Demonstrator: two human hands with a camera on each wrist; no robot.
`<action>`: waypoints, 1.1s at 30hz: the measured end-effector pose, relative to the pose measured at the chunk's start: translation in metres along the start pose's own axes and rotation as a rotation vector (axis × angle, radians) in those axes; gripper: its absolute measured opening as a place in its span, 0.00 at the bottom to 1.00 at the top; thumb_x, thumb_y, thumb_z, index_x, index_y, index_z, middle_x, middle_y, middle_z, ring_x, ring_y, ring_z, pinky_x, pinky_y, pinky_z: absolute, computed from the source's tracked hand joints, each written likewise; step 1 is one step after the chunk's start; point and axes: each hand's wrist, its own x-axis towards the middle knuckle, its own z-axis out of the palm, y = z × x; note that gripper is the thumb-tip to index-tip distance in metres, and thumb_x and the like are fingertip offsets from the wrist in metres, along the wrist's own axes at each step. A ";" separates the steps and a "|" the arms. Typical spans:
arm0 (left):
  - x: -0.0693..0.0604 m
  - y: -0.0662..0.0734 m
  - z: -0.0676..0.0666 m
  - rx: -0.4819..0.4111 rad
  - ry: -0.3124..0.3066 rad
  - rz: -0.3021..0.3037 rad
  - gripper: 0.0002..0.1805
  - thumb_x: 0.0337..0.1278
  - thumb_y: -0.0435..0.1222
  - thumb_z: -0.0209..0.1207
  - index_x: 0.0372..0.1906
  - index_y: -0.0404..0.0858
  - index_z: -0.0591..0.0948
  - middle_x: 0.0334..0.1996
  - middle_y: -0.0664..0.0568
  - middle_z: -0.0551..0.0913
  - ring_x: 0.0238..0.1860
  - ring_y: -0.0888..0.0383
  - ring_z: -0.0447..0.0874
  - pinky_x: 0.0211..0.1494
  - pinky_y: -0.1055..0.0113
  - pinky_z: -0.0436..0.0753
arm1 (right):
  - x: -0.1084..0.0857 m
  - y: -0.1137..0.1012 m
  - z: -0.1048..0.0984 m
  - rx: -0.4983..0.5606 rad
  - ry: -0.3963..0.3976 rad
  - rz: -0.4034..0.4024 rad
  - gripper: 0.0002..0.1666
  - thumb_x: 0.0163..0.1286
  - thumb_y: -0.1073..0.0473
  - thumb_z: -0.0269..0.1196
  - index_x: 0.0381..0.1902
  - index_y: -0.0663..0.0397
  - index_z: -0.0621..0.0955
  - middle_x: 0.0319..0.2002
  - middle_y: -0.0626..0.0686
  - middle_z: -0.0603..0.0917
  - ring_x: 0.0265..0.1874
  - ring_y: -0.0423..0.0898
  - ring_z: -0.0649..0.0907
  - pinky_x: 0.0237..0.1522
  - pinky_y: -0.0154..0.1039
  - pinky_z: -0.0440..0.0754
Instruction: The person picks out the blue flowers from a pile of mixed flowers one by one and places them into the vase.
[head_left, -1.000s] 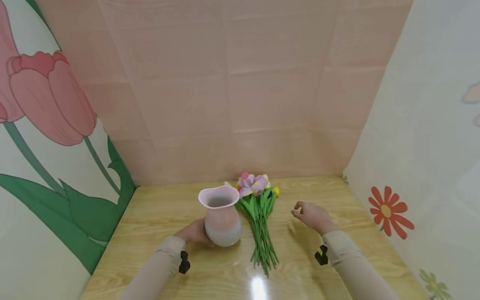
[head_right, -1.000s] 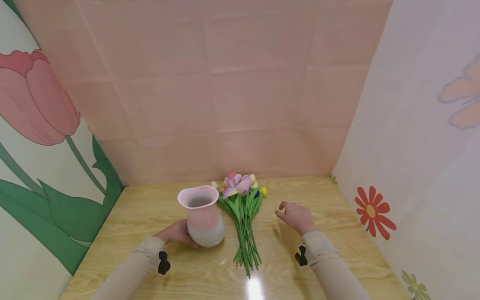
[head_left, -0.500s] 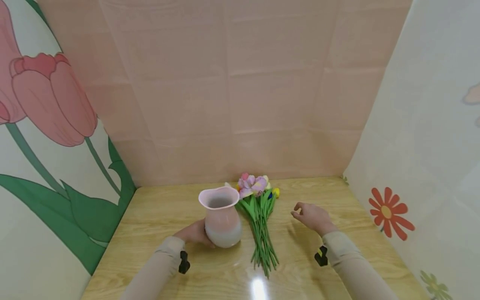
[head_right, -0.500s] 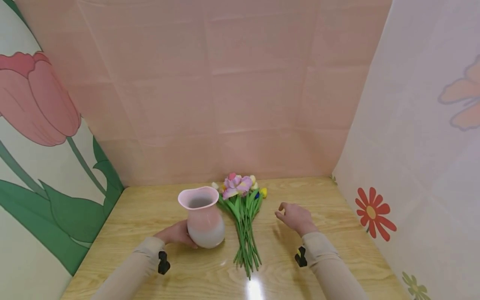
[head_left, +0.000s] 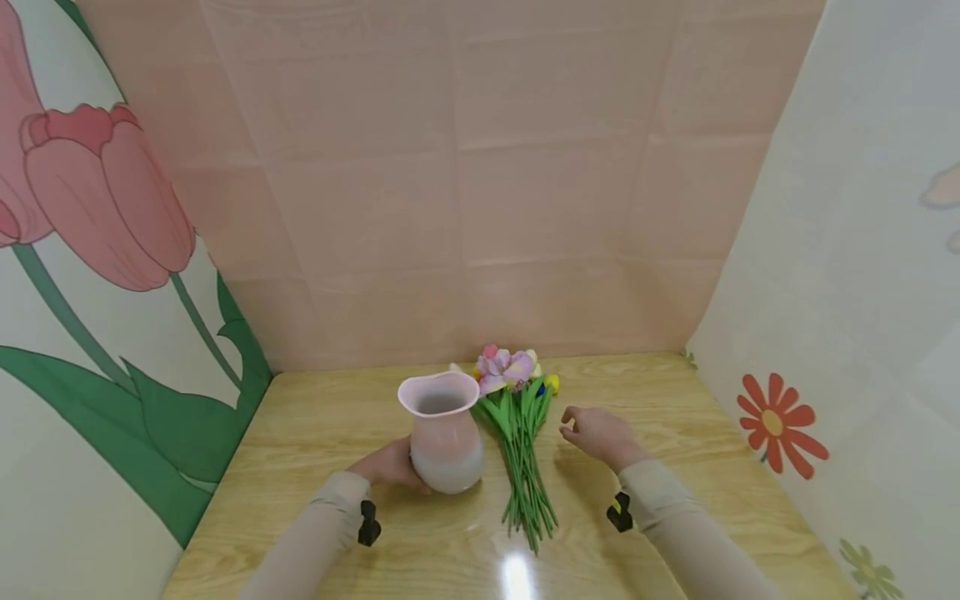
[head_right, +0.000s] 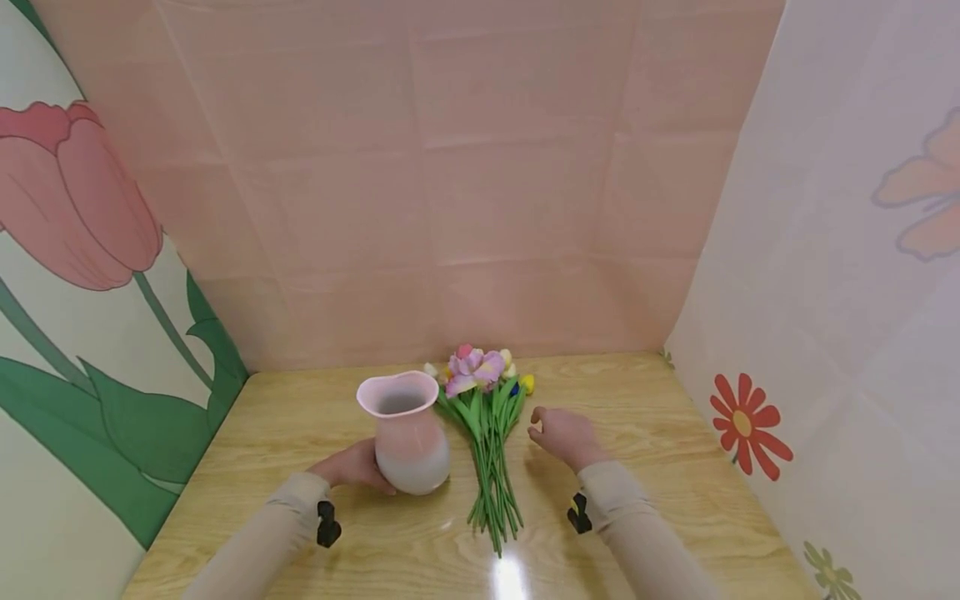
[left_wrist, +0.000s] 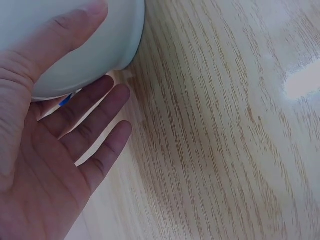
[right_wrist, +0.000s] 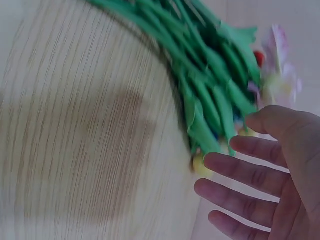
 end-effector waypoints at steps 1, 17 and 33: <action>0.000 0.000 0.000 -0.002 -0.002 -0.004 0.52 0.35 0.32 0.77 0.70 0.35 0.62 0.65 0.43 0.71 0.63 0.48 0.70 0.66 0.52 0.69 | 0.001 -0.005 0.001 -0.001 0.009 -0.006 0.14 0.68 0.49 0.60 0.44 0.50 0.82 0.29 0.48 0.84 0.25 0.40 0.80 0.28 0.43 0.79; 0.001 0.002 0.005 -0.009 0.003 0.000 0.51 0.35 0.30 0.77 0.69 0.35 0.63 0.63 0.44 0.72 0.61 0.50 0.71 0.64 0.54 0.70 | 0.022 -0.076 0.043 0.327 0.050 0.153 0.12 0.71 0.55 0.56 0.46 0.57 0.75 0.27 0.50 0.79 0.22 0.43 0.74 0.23 0.38 0.72; -0.002 0.007 0.003 0.025 0.010 0.037 0.49 0.36 0.30 0.76 0.68 0.33 0.63 0.61 0.42 0.74 0.59 0.51 0.72 0.63 0.59 0.71 | 0.025 -0.087 0.053 0.384 0.097 0.239 0.06 0.69 0.56 0.59 0.36 0.52 0.78 0.26 0.48 0.79 0.23 0.43 0.75 0.23 0.38 0.71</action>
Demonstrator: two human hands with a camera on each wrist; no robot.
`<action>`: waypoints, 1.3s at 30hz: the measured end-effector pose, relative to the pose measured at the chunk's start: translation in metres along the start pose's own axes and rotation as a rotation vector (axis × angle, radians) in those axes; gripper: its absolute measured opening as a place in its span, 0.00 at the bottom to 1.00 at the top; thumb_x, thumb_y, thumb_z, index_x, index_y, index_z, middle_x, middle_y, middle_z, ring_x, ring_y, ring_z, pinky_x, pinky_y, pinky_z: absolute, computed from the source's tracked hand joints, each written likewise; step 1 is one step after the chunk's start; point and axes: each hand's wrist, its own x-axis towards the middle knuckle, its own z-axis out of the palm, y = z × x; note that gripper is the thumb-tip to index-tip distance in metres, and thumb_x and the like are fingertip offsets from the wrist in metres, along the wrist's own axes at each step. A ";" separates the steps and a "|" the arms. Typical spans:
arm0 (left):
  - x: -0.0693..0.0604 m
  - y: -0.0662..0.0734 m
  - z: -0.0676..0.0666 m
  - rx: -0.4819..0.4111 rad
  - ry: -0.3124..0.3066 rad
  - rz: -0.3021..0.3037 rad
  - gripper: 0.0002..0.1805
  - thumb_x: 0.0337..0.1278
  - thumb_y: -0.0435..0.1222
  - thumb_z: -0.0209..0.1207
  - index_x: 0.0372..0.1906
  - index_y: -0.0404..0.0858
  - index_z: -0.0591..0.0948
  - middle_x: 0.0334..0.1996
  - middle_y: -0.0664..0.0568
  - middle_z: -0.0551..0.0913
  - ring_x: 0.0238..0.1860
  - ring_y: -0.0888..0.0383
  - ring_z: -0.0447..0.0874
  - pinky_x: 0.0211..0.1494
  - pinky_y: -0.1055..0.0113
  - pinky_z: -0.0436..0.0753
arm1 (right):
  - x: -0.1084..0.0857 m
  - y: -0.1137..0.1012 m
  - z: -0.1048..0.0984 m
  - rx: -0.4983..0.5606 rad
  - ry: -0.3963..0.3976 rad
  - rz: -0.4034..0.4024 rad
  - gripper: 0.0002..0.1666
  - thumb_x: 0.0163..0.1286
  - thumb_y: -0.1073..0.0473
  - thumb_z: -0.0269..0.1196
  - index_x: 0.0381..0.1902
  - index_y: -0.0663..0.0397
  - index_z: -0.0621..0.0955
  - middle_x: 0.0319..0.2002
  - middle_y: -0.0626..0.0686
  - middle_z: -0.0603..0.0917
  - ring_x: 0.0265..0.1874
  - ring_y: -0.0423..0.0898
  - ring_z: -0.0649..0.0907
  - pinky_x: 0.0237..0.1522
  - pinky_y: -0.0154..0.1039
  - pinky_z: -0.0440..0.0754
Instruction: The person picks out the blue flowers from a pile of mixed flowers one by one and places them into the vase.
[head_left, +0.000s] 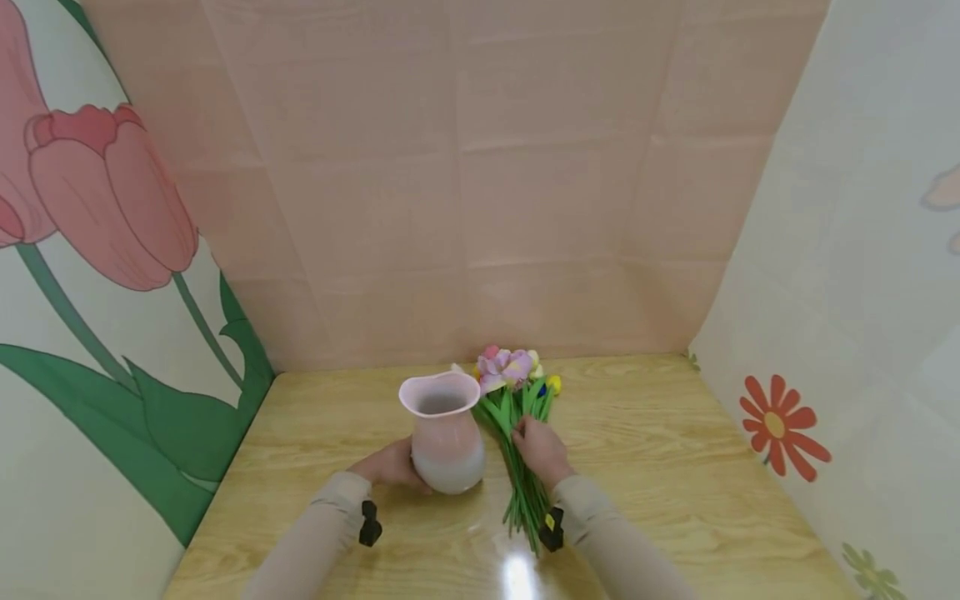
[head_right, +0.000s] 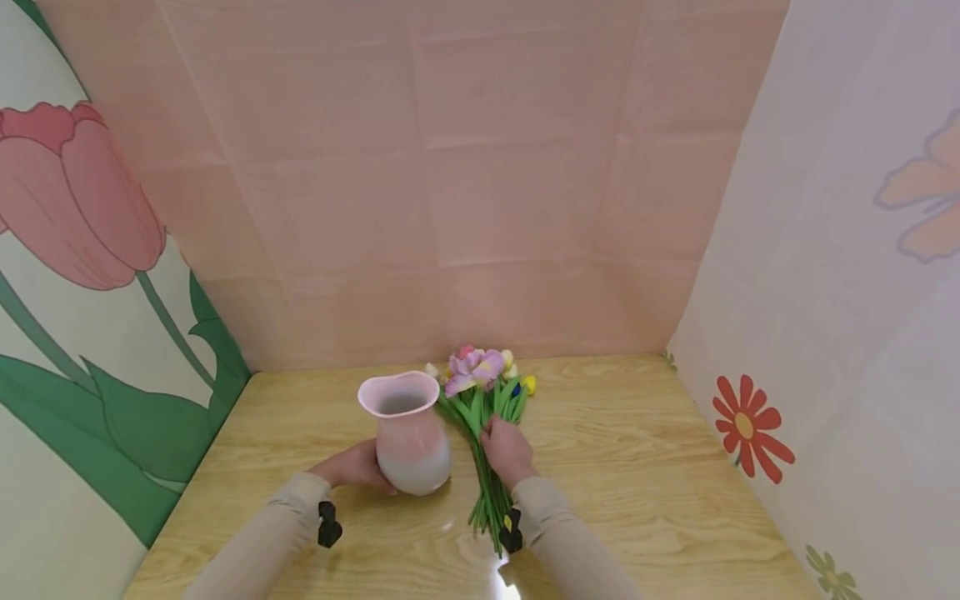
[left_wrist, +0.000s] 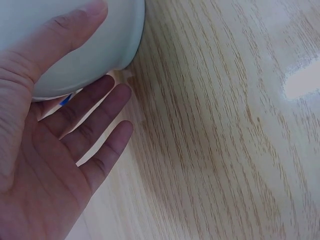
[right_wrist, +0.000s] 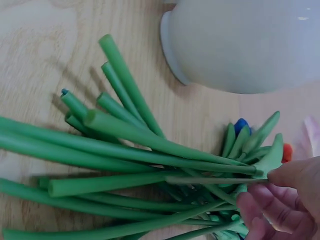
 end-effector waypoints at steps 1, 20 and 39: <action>0.000 -0.001 0.000 -0.004 -0.002 0.002 0.49 0.36 0.30 0.76 0.68 0.33 0.63 0.62 0.42 0.74 0.59 0.51 0.72 0.63 0.59 0.71 | 0.000 0.000 -0.001 0.014 0.009 -0.006 0.06 0.69 0.57 0.59 0.36 0.53 0.78 0.26 0.49 0.79 0.23 0.43 0.75 0.24 0.38 0.71; 0.002 -0.006 -0.003 -0.012 -0.032 -0.045 0.50 0.37 0.32 0.76 0.69 0.36 0.62 0.64 0.45 0.72 0.62 0.51 0.70 0.66 0.53 0.68 | -0.002 0.014 -0.081 0.145 0.435 -0.174 0.15 0.75 0.57 0.53 0.56 0.53 0.76 0.36 0.55 0.84 0.32 0.49 0.83 0.25 0.39 0.78; 0.001 0.001 -0.004 -0.025 -0.031 -0.064 0.50 0.39 0.31 0.75 0.70 0.35 0.61 0.66 0.43 0.70 0.64 0.48 0.69 0.66 0.50 0.68 | 0.011 0.123 -0.102 -0.012 0.555 -0.067 0.25 0.71 0.71 0.49 0.65 0.61 0.70 0.49 0.65 0.78 0.44 0.62 0.80 0.37 0.57 0.79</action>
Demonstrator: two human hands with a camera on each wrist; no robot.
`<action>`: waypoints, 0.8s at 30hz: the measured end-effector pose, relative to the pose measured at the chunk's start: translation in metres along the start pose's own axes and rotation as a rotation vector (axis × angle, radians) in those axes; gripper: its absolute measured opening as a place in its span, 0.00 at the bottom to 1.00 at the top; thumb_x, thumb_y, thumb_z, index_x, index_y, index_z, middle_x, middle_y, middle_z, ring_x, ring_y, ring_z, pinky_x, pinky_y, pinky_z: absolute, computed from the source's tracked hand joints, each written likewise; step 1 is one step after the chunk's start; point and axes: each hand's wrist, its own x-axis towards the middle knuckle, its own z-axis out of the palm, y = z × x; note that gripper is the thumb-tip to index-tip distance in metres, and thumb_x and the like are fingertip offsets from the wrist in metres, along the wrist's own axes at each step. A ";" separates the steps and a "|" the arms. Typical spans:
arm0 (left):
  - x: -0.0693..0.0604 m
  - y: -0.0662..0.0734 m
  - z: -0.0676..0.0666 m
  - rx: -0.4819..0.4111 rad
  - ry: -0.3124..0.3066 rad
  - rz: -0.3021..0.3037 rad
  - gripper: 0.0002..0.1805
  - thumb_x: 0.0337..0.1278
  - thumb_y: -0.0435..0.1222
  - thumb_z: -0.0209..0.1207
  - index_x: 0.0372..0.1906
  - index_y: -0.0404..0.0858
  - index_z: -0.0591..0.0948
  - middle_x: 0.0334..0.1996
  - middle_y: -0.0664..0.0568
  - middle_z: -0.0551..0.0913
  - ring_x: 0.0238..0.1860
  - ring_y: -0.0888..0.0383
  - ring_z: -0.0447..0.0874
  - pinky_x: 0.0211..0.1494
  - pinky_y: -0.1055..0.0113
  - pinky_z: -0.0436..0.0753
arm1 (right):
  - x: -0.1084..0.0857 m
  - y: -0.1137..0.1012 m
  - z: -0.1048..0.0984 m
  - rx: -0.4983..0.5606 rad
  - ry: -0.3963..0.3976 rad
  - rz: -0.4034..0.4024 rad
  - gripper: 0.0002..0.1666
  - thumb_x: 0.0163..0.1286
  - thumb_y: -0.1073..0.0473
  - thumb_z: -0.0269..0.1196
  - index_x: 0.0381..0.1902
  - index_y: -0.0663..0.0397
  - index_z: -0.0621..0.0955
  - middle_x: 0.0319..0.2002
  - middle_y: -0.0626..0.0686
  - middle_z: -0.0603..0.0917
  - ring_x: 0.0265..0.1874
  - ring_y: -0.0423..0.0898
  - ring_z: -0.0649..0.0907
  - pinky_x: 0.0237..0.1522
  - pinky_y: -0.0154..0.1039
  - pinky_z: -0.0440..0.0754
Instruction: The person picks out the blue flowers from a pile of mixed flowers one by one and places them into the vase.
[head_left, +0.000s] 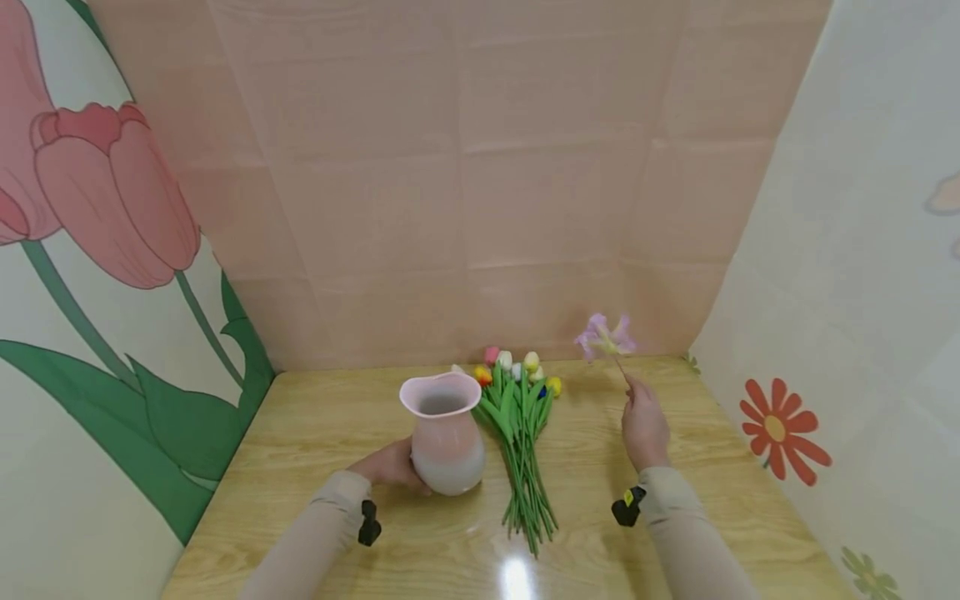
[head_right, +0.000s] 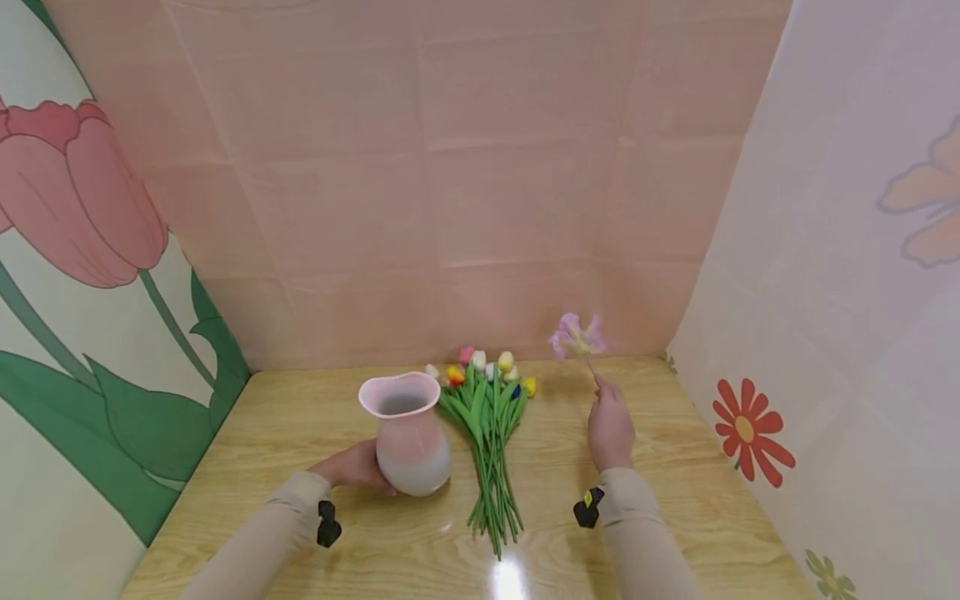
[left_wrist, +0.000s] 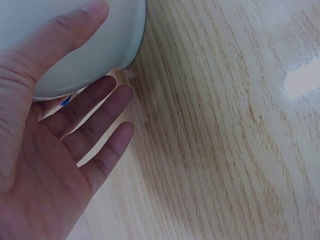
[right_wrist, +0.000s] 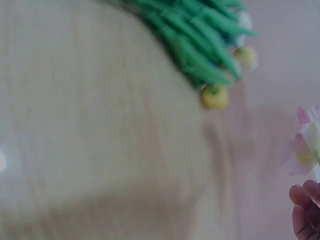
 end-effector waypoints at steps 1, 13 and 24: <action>0.000 0.000 0.000 0.001 -0.002 0.003 0.50 0.39 0.31 0.75 0.70 0.35 0.61 0.65 0.43 0.70 0.64 0.49 0.69 0.66 0.51 0.68 | -0.002 0.005 0.001 -0.005 -0.014 0.017 0.25 0.71 0.72 0.48 0.65 0.62 0.70 0.48 0.65 0.78 0.44 0.62 0.80 0.38 0.58 0.79; 0.004 -0.008 -0.001 0.005 0.000 0.010 0.50 0.39 0.32 0.76 0.70 0.34 0.62 0.64 0.44 0.71 0.62 0.50 0.70 0.65 0.52 0.69 | -0.019 0.037 0.011 -0.131 -0.194 0.147 0.25 0.69 0.72 0.45 0.64 0.63 0.70 0.49 0.71 0.76 0.42 0.68 0.80 0.36 0.61 0.79; 0.003 -0.009 -0.001 0.013 0.000 -0.002 0.50 0.38 0.34 0.76 0.70 0.35 0.62 0.64 0.44 0.72 0.61 0.51 0.71 0.64 0.53 0.71 | -0.026 0.047 0.013 -0.261 -0.340 0.140 0.21 0.73 0.67 0.46 0.61 0.63 0.73 0.50 0.73 0.77 0.42 0.72 0.79 0.34 0.63 0.79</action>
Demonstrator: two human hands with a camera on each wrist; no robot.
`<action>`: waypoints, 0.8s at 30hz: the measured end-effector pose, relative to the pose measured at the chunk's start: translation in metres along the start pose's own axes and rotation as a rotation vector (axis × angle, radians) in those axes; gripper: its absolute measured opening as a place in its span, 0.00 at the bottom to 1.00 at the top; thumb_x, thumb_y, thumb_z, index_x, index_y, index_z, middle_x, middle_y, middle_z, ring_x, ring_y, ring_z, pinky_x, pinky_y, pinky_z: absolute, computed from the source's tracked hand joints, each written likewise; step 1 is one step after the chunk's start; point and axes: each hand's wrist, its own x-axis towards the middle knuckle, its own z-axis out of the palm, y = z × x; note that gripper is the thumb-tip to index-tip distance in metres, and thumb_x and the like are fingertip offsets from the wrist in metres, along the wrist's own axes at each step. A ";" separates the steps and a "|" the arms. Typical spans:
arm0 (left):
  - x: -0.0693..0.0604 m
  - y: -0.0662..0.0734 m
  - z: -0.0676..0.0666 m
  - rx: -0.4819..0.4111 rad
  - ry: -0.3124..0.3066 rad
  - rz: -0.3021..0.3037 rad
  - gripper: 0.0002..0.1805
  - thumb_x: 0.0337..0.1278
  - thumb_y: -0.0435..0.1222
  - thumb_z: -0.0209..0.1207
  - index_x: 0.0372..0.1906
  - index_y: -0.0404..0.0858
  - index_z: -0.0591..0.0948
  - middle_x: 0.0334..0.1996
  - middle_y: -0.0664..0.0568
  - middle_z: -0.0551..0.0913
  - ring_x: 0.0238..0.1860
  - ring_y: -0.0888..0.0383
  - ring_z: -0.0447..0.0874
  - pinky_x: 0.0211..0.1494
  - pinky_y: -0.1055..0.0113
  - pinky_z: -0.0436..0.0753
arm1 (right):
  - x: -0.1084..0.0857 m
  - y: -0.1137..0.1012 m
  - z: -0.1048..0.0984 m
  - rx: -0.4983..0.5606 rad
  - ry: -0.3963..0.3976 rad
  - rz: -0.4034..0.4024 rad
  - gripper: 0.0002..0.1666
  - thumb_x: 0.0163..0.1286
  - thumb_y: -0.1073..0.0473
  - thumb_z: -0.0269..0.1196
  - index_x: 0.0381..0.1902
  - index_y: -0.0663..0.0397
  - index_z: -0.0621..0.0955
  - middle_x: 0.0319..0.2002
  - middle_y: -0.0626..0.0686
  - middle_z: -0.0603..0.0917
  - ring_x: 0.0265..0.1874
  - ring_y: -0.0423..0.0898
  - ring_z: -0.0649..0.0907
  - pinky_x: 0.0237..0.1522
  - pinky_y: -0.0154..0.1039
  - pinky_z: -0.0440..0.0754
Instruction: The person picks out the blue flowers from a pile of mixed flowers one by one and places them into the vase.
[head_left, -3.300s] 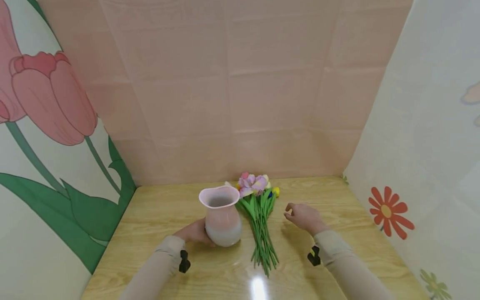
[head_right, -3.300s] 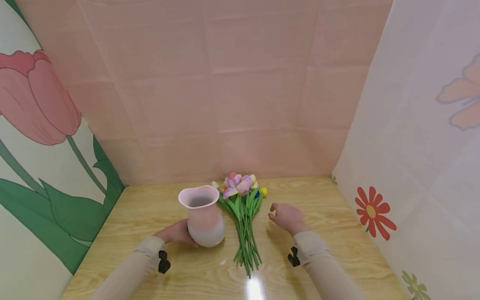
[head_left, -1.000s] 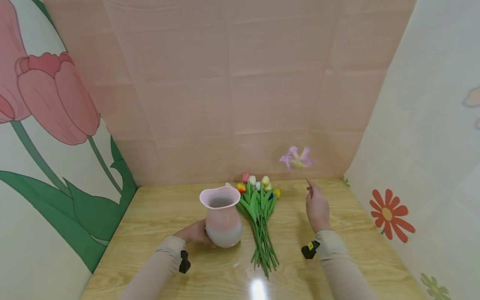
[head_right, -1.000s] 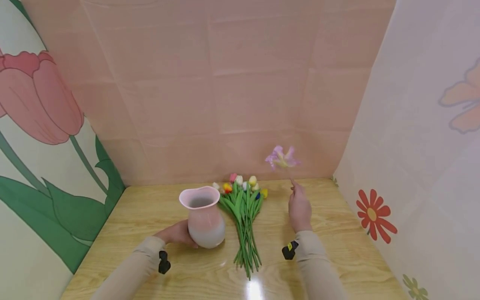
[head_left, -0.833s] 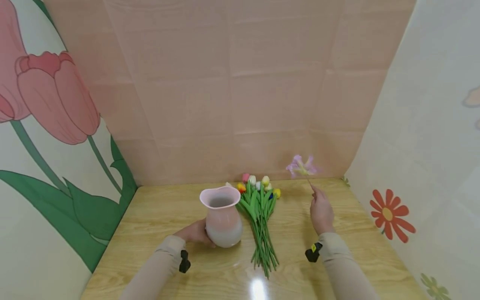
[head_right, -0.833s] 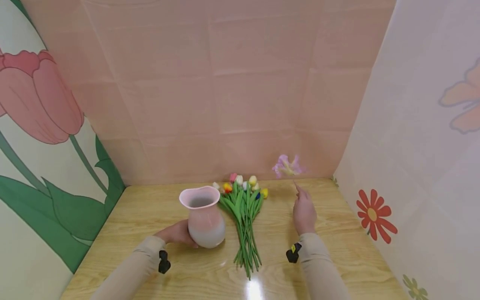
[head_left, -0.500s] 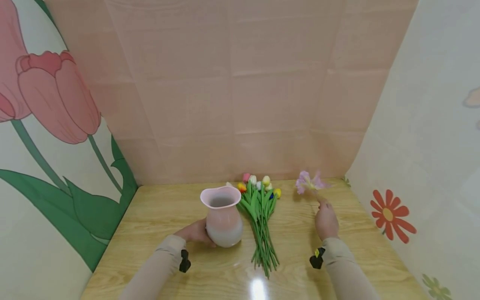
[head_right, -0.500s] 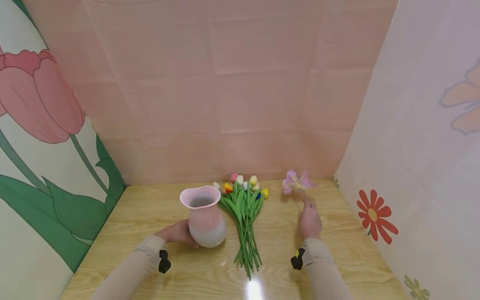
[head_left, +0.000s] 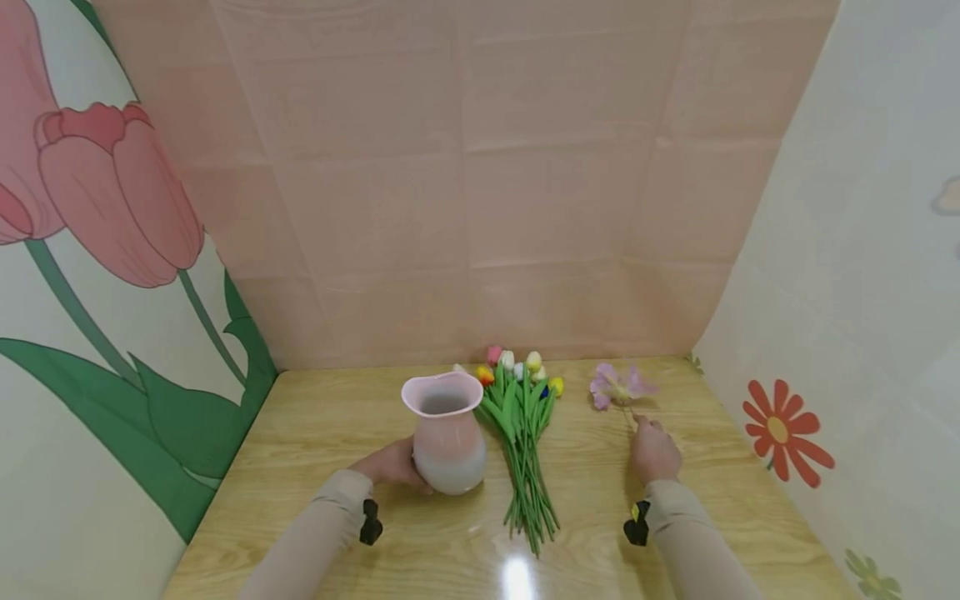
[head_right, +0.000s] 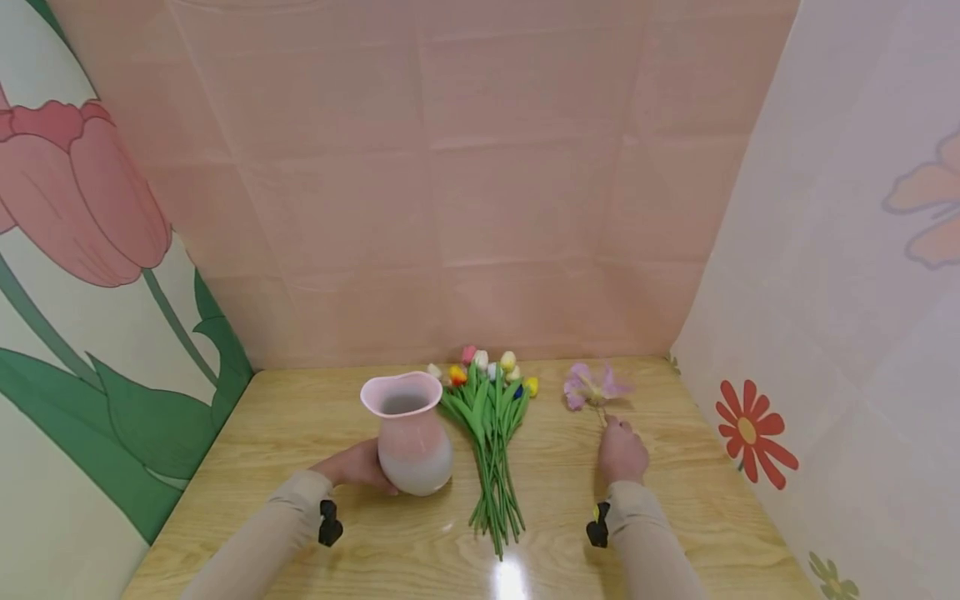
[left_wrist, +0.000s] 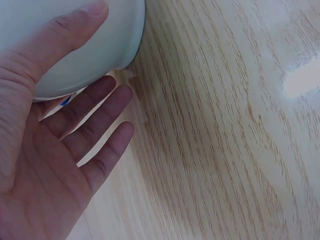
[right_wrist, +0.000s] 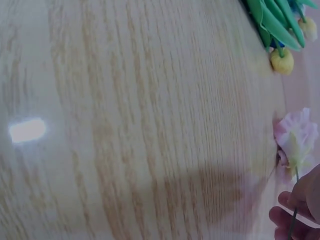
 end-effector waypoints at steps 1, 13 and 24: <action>0.000 0.000 0.000 0.001 0.000 -0.002 0.50 0.39 0.34 0.76 0.70 0.35 0.62 0.64 0.44 0.72 0.62 0.51 0.71 0.64 0.53 0.71 | -0.001 0.000 0.000 -0.003 0.006 -0.004 0.20 0.73 0.67 0.46 0.60 0.63 0.73 0.49 0.73 0.77 0.41 0.72 0.80 0.34 0.64 0.79; 0.000 0.000 0.001 -0.008 -0.001 -0.014 0.51 0.38 0.33 0.76 0.71 0.36 0.61 0.66 0.44 0.70 0.63 0.49 0.70 0.66 0.50 0.69 | -0.001 0.009 0.008 -0.066 -0.025 -0.017 0.15 0.71 0.68 0.45 0.47 0.67 0.77 0.41 0.74 0.77 0.35 0.73 0.79 0.27 0.65 0.77; -0.001 0.002 0.000 -0.001 -0.003 -0.008 0.52 0.39 0.34 0.76 0.71 0.36 0.60 0.66 0.44 0.70 0.63 0.50 0.69 0.66 0.50 0.68 | -0.003 -0.020 0.000 -0.084 0.061 -0.071 0.16 0.68 0.66 0.48 0.47 0.71 0.76 0.40 0.75 0.75 0.35 0.71 0.77 0.28 0.64 0.77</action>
